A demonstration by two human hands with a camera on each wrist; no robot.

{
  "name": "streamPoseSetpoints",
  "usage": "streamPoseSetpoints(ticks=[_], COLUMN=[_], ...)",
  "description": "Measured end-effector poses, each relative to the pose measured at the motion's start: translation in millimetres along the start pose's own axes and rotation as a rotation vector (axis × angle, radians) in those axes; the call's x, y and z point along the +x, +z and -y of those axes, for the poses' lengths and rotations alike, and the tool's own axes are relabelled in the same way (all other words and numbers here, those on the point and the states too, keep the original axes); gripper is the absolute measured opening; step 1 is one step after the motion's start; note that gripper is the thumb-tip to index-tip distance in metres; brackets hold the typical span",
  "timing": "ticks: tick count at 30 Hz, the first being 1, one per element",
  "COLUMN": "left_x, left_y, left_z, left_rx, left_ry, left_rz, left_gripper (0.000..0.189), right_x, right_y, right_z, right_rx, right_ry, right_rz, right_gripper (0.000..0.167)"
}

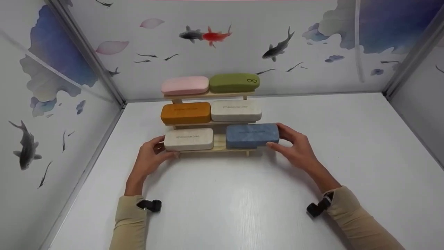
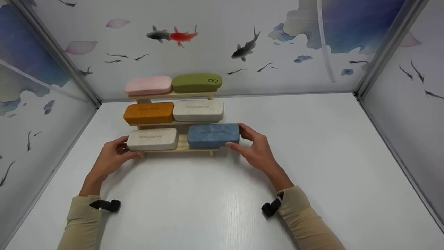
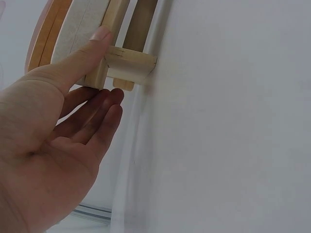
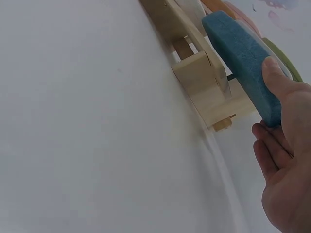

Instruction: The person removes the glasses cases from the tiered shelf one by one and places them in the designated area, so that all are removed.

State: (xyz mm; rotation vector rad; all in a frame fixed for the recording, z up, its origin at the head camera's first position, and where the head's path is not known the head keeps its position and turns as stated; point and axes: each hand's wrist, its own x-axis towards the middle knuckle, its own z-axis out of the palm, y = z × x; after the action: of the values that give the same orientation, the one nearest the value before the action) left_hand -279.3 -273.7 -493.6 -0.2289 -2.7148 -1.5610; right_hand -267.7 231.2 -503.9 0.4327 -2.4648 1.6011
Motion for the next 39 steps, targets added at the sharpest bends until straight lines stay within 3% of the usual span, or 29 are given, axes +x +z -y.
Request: streamPoseSetpoints(ticks=[16, 26, 32, 39], left_x=[2.1, 2.4, 1.9, 0.1], left_y=[-0.1, -0.4, 0.1, 0.0], left_z=[-3.1, -3.9, -3.9, -2.3], left_rx=[0.016, 0.023, 0.033, 0.046], left_ry=[-0.021, -0.032, -0.037, -0.055], left_rz=[0.005, 0.012, 0.006, 0.015], left_gripper=[0.082, 0.083, 0.083, 0.085], right_x=[-17.3, -17.1, -15.9, -18.2], right_y=[-28, -47, -59, -68], right_z=[-6, -7, -12, -19], right_rx=[-0.061, -0.086, -0.036, -0.051], right_ry=[0.007, 0.018, 0.001, 0.068], right_rz=[-0.024, -0.042, -0.006, 0.028], right_gripper=[0.082, 0.081, 0.078, 0.081])
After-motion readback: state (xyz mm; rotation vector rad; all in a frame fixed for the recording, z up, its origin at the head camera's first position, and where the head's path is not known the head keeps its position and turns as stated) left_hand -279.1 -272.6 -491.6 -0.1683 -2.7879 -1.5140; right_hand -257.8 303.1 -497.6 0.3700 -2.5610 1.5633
